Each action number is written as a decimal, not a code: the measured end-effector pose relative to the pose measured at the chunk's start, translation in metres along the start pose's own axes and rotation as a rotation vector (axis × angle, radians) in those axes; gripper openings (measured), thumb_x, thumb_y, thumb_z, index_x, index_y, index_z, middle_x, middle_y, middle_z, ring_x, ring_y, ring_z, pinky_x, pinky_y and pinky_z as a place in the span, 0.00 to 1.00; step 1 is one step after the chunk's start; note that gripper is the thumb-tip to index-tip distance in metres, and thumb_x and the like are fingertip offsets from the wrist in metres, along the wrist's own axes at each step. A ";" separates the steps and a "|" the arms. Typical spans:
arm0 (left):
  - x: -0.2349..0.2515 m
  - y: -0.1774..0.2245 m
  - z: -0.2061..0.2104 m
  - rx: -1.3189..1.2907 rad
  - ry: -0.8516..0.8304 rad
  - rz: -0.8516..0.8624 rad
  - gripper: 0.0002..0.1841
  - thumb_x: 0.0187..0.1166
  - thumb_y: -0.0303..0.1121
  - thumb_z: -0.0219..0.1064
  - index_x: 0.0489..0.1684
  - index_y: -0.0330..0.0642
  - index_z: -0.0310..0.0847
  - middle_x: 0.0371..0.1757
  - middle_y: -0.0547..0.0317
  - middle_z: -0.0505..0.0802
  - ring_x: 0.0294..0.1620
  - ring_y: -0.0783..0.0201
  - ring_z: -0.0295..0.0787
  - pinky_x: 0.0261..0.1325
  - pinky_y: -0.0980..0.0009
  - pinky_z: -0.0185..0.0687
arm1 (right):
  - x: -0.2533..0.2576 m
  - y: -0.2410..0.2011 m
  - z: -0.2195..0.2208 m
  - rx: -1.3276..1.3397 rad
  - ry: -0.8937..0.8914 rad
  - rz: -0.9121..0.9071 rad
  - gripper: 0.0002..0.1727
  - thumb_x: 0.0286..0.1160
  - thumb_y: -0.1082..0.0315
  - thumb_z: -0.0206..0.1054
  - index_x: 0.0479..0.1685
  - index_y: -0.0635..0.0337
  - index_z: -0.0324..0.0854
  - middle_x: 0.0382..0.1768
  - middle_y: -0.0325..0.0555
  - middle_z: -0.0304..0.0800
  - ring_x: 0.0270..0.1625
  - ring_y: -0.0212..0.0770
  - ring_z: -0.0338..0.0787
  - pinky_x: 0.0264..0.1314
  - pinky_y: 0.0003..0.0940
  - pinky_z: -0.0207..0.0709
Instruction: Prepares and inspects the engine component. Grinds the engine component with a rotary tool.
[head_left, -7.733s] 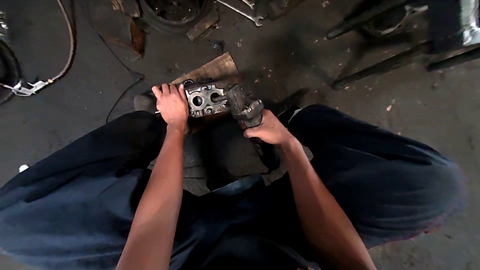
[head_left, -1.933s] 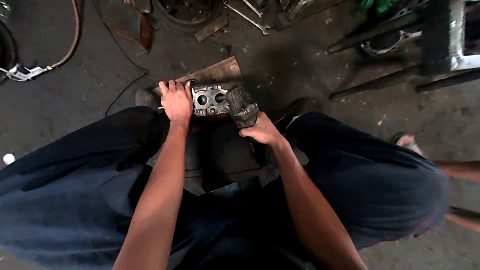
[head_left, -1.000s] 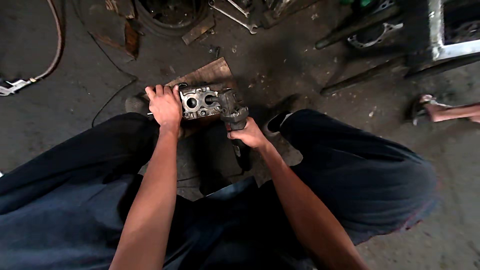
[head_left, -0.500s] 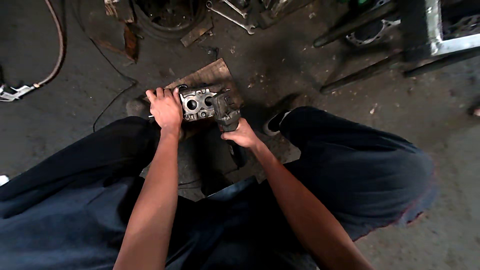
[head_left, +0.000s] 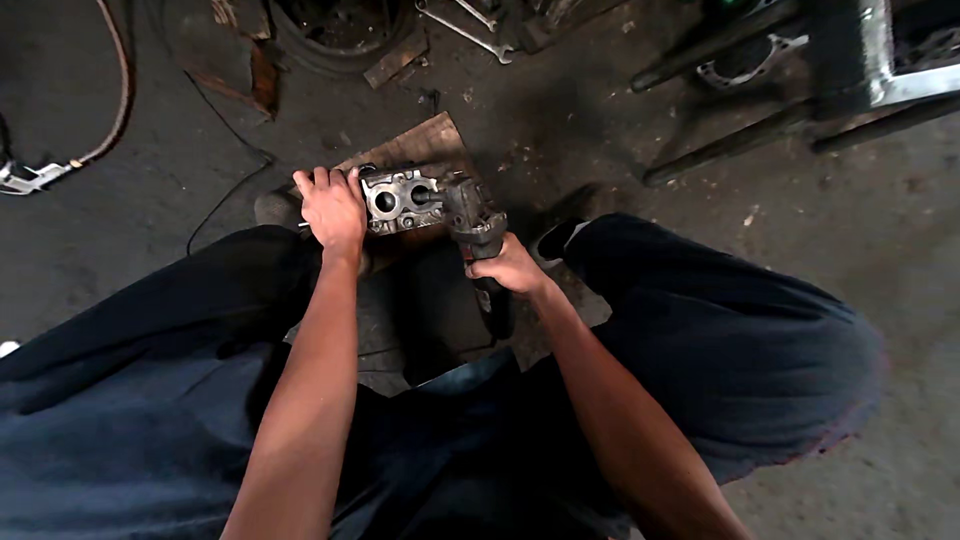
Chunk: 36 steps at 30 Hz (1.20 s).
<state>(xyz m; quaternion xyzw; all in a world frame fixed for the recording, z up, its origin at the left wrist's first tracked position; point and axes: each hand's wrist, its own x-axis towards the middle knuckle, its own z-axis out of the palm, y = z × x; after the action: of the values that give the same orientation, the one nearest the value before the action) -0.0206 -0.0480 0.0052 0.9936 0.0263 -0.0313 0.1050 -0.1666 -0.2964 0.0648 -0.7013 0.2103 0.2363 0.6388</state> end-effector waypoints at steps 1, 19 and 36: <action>0.000 0.000 0.001 0.001 0.007 0.001 0.31 0.94 0.54 0.45 0.49 0.33 0.87 0.63 0.38 0.88 0.77 0.34 0.76 0.55 0.39 0.84 | -0.002 -0.001 0.000 0.000 0.005 0.006 0.26 0.43 0.79 0.83 0.50 0.62 0.86 0.41 0.48 0.94 0.43 0.40 0.94 0.47 0.41 0.91; 0.000 0.000 0.001 -0.020 0.024 0.016 0.31 0.94 0.53 0.47 0.48 0.33 0.87 0.60 0.39 0.89 0.75 0.34 0.77 0.55 0.39 0.84 | 0.014 -0.002 0.017 -0.037 0.035 0.016 0.26 0.42 0.77 0.83 0.50 0.59 0.87 0.41 0.47 0.94 0.44 0.39 0.93 0.46 0.42 0.89; 0.001 0.001 0.001 0.004 0.009 0.004 0.31 0.94 0.53 0.46 0.50 0.33 0.87 0.63 0.40 0.88 0.76 0.35 0.77 0.57 0.40 0.83 | -0.006 -0.017 -0.020 -0.169 -0.043 -0.040 0.25 0.40 0.76 0.84 0.46 0.58 0.87 0.38 0.43 0.95 0.41 0.36 0.95 0.44 0.39 0.92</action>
<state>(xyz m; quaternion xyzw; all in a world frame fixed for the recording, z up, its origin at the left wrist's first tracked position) -0.0193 -0.0489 0.0039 0.9940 0.0248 -0.0266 0.1028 -0.1604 -0.3146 0.0831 -0.7513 0.1619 0.2556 0.5865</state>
